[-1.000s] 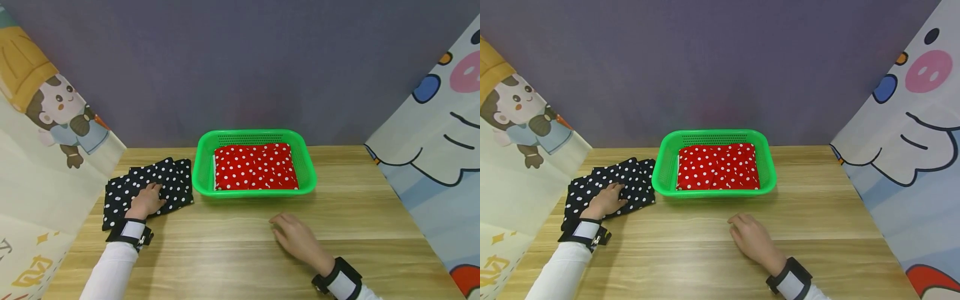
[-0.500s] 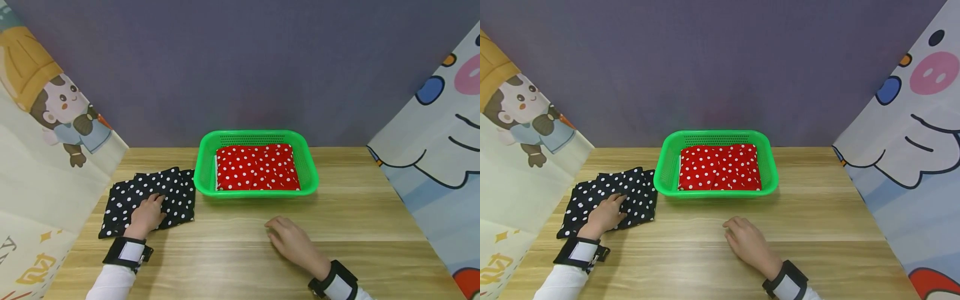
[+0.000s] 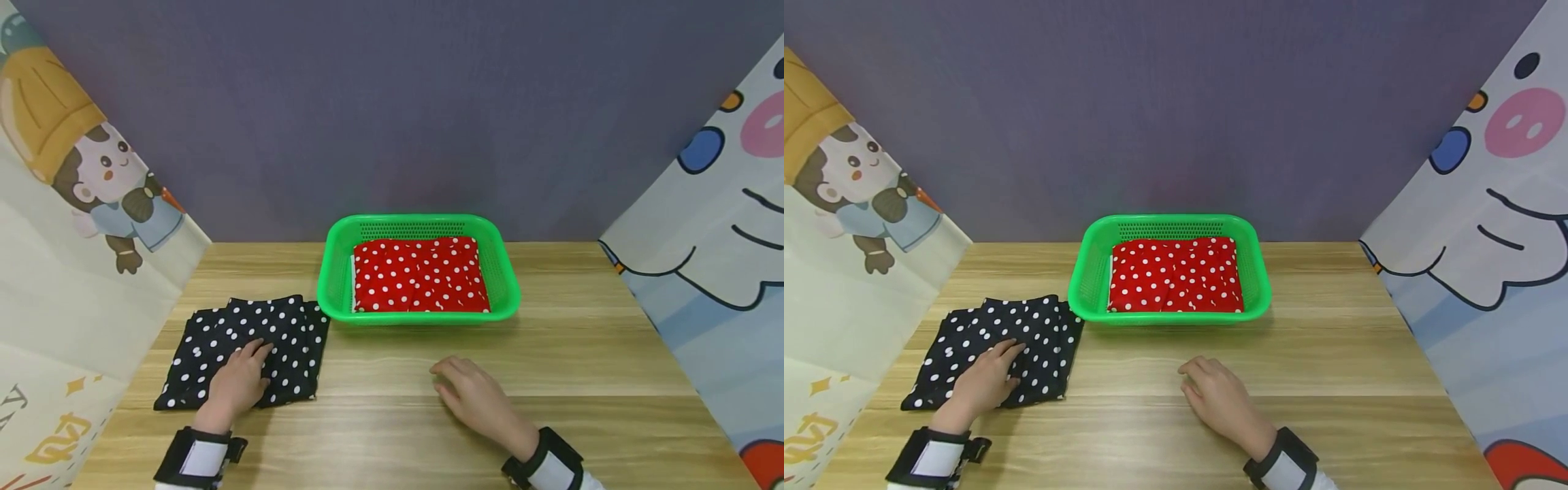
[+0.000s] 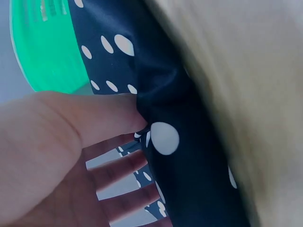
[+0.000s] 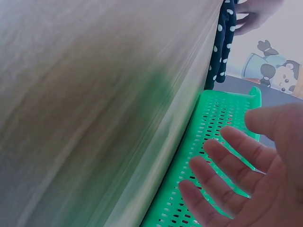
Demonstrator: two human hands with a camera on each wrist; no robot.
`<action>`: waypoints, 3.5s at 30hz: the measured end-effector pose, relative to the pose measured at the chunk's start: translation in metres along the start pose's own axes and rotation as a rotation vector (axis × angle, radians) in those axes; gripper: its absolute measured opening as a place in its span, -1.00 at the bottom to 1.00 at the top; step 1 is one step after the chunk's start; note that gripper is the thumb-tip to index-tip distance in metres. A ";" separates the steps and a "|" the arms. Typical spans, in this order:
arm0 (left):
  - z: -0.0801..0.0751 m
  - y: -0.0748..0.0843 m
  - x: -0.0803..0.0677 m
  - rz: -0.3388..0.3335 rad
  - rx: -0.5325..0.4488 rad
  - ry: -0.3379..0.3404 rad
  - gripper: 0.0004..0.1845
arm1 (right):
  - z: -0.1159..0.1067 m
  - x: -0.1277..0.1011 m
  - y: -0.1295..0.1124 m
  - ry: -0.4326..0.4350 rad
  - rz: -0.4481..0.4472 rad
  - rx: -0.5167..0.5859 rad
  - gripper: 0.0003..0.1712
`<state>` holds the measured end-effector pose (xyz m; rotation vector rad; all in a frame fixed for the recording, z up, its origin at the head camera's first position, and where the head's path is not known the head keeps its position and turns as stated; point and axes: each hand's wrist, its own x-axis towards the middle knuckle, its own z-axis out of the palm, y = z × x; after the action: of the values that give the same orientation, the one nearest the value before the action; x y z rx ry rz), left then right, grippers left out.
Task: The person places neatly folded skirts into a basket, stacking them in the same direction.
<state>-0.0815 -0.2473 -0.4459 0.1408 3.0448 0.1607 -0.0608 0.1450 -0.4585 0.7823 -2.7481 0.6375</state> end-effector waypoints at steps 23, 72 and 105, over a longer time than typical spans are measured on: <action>0.011 0.059 -0.050 0.096 0.073 0.002 -0.36 | 0.002 0.009 -0.015 -0.090 -0.040 0.012 -0.72; 0.016 0.133 -0.045 0.319 -0.192 0.076 -0.53 | -0.013 -0.023 -0.001 -0.356 0.102 0.010 -0.56; 0.030 0.145 -0.020 0.209 -0.237 0.102 -0.51 | -0.038 -0.041 0.032 -0.285 0.280 -0.054 -0.66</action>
<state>-0.0464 -0.1024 -0.4585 0.4449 3.0734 0.5565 -0.0407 0.2056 -0.4488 0.5143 -3.1571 0.5329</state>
